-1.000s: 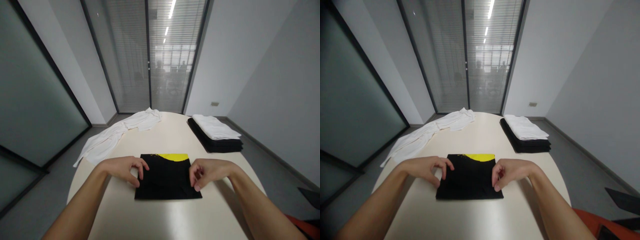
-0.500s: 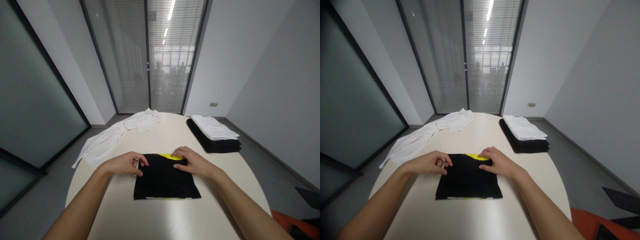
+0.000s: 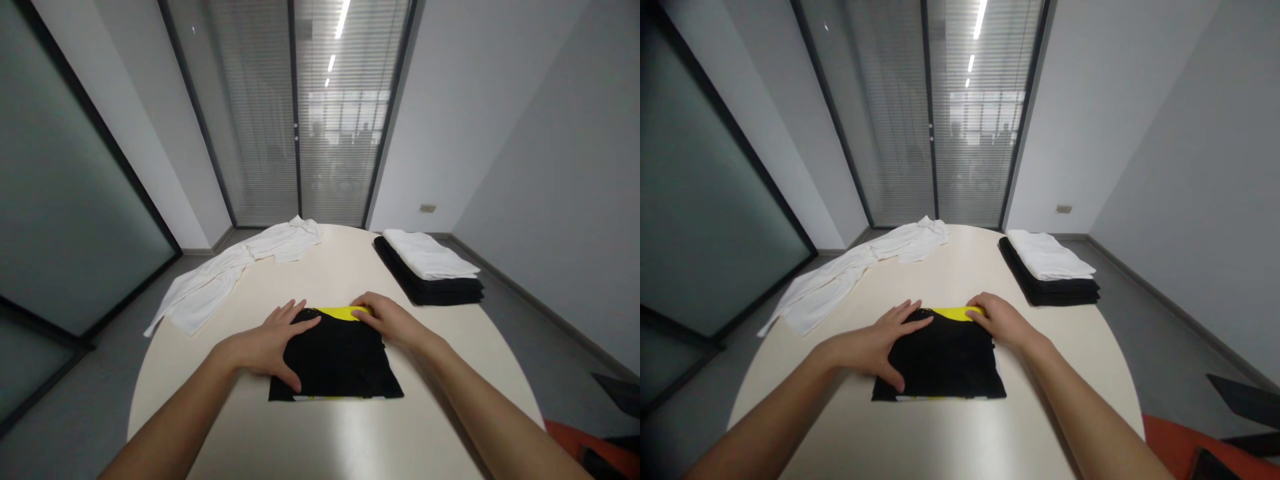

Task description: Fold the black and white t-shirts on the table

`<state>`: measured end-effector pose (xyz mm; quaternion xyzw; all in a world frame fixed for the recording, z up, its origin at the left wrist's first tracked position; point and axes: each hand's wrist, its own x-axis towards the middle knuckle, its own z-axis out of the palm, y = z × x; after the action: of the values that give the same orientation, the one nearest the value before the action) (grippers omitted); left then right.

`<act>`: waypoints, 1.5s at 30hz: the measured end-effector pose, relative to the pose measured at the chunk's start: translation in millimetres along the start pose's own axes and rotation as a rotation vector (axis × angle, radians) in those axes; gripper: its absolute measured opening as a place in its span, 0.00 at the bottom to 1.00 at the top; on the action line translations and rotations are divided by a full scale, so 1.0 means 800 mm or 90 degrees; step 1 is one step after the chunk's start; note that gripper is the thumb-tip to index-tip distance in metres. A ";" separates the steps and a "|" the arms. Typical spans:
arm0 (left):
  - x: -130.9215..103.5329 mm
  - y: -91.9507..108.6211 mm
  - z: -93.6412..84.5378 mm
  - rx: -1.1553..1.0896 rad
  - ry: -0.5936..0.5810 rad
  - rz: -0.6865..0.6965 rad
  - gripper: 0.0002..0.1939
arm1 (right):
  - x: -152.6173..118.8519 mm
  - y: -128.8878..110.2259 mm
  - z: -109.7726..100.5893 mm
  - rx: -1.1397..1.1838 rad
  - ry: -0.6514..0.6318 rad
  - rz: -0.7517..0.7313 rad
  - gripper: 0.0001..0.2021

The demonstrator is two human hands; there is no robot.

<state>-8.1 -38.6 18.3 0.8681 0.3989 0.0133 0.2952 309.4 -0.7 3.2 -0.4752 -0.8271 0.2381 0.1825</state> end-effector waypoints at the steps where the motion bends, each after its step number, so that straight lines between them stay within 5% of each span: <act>1: -0.001 0.001 -0.002 -0.009 0.006 0.000 0.61 | 0.000 0.000 -0.001 0.007 0.007 0.018 0.16; 6: 0.004 -0.008 -0.012 -0.072 0.135 -0.008 0.30 | -0.011 0.001 -0.022 -0.039 0.061 0.172 0.23; 9: 0.011 -0.021 -0.013 -0.077 0.198 -0.001 0.23 | -0.021 0.003 -0.038 0.034 -0.061 0.222 0.29; 12: 0.014 -0.030 -0.011 -0.068 0.216 -0.004 0.21 | -0.031 0.004 -0.048 0.166 -0.265 0.223 0.30; 14: 0.016 -0.032 -0.011 -0.067 0.225 -0.008 0.21 | -0.035 0.005 -0.050 0.222 -0.329 0.219 0.30; 25: 0.028 -0.027 -0.004 -0.018 0.273 -0.235 0.17 | -0.035 0.011 -0.046 0.263 -0.325 0.225 0.28; 37: 0.028 -0.028 -0.005 0.000 0.281 -0.190 0.12 | -0.032 0.010 -0.039 0.289 -0.346 0.205 0.26; 41: 0.029 -0.028 -0.002 0.007 0.300 -0.174 0.12 | -0.033 0.008 -0.038 0.309 -0.334 0.223 0.25; 45: 0.021 -0.036 -0.003 0.002 0.281 -0.132 0.20 | -0.034 0.004 -0.040 0.321 -0.409 0.244 0.26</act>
<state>-17.3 -11.2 1.2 0.7991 0.5405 0.1719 0.1995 341.9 -16.3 25.6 -0.4622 -0.6552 0.5971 -0.0207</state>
